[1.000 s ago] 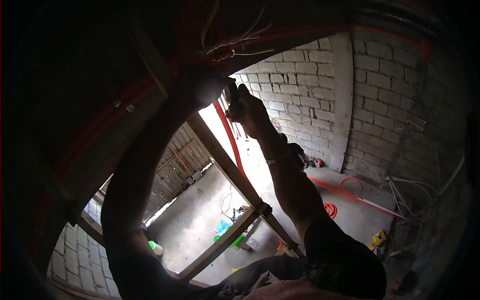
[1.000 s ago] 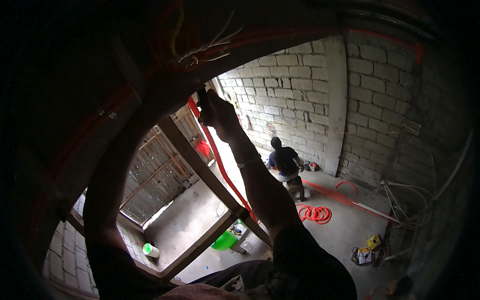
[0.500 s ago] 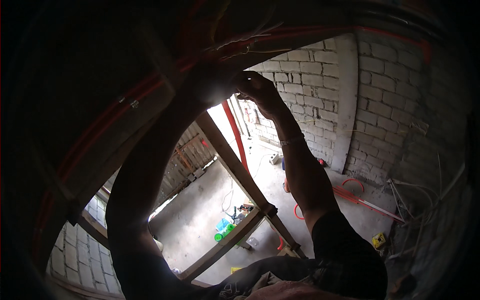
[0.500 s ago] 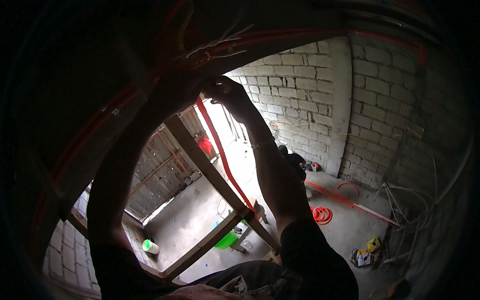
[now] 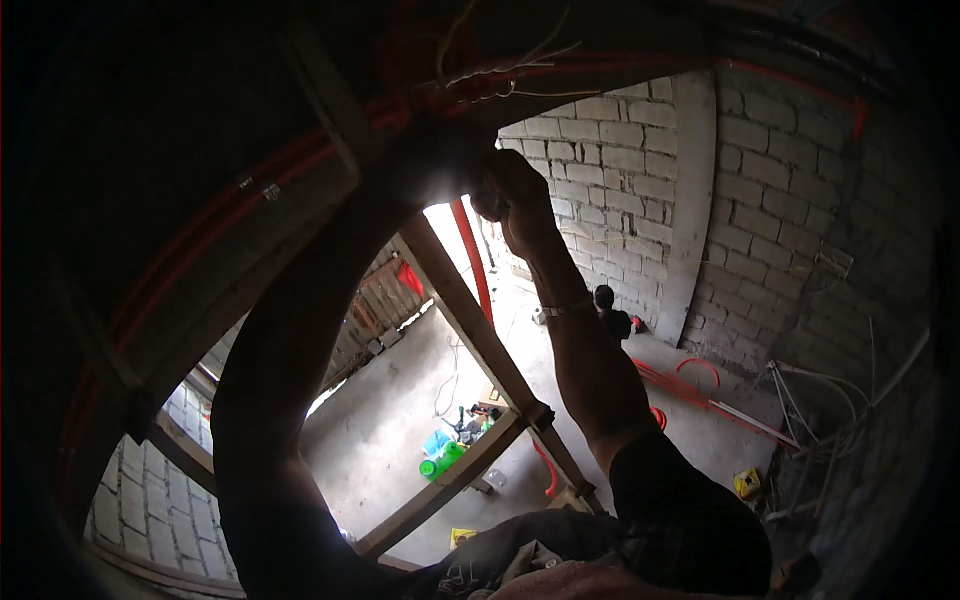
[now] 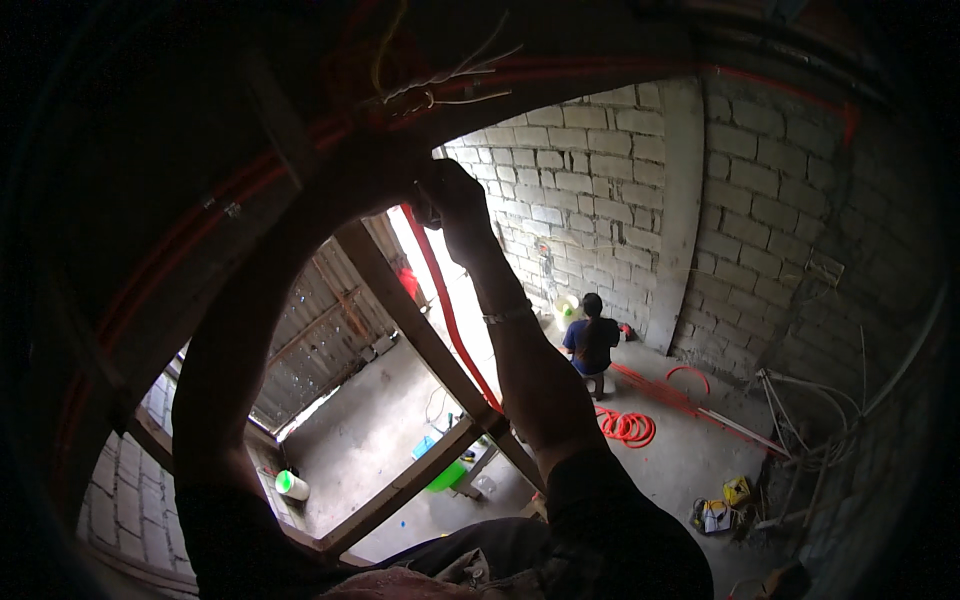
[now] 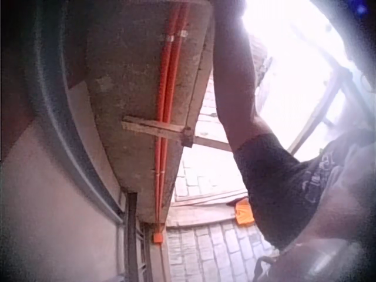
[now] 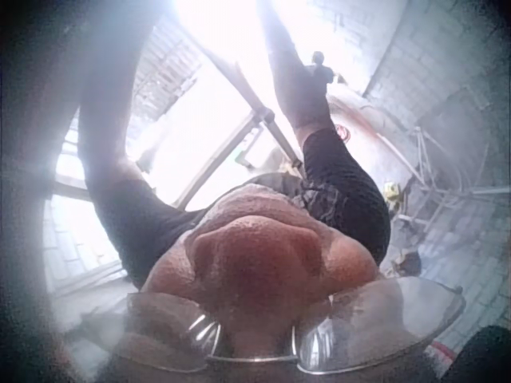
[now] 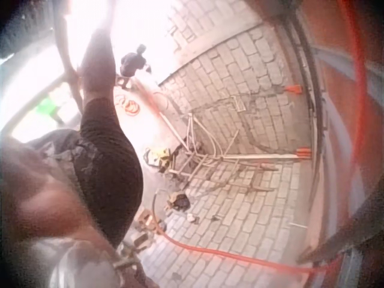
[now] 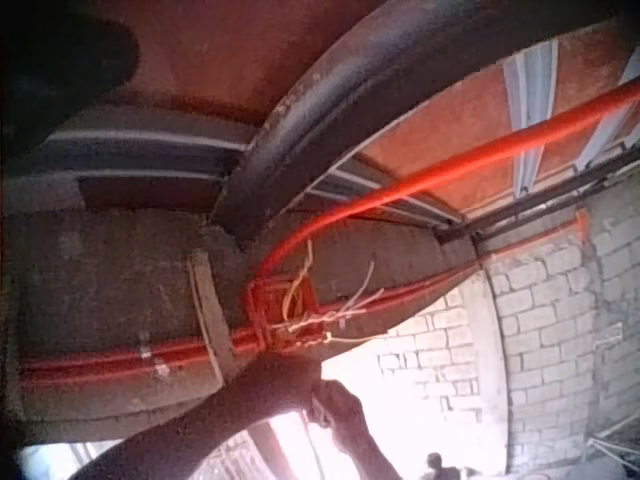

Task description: The person connects electrical wires inside a ceiling junction box using pliers to twist them together and then wrapping the connection with electrical tape.

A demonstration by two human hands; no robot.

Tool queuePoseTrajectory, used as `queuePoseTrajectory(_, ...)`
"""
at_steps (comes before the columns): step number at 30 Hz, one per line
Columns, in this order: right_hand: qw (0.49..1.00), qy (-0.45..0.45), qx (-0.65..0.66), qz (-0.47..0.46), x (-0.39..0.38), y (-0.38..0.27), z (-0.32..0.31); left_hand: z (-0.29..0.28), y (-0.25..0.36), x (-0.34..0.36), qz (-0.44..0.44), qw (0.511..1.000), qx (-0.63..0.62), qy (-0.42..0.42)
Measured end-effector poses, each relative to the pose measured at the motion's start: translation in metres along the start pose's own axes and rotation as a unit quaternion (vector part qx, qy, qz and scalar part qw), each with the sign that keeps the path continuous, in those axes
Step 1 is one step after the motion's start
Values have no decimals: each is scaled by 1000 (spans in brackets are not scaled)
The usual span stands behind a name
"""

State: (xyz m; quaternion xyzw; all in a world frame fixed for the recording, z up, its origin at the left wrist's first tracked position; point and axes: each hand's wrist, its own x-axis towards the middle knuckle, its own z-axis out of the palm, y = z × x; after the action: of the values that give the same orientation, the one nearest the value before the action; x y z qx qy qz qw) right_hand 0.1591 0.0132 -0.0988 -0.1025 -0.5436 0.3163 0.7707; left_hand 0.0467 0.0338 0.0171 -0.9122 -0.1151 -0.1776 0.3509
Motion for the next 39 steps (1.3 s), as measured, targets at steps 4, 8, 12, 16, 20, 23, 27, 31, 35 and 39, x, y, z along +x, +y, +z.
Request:
queuePoseTrajectory(4, 996, 48, 18, -74, -4, -2, 12, -24, 15, 6, -45, 998, 7, -50)
queuePoseTrajectory(8, 827, 77, -518, -204, -24, -6, 19, -3, -2, -1, -5, 995, -87, -39)
queuePoseTrajectory(12, 854, -182, -470, -132, -120, -28, 87, 4, -8, 7, -39, 994, 13, 99)
queuePoseTrajectory(16, 920, -50, -380, -85, -132, -22, 74, -18, 10, 8, -29, 987, -76, 139)
queuePoseTrajectory(20, 932, -18, -346, -107, -148, 20, 56, -8, -13, -1, 52, 990, -36, 126)
queuePoseTrajectory(23, 918, -66, -362, -146, -153, 19, 53, -35, 16, -12, -77, 956, -282, 6)
queuePoseTrajectory(27, 918, -39, -363, -156, -152, 19, 52, -22, 18, -17, 18, 992, 72, 103)
queuePoseTrajectory(31, 910, -54, -372, -174, -153, 27, 59, -2, -1, -17, 45, 970, 154, 183)
queuePoseTrajectory(35, 908, -53, -378, -174, -157, 32, 49, 1, 3, -12, 88, 947, 176, 252)
queuePoseTrajectory(39, 898, -54, -380, -217, -156, 34, 49, -14, 7, -15, 82, 979, 51, 181)
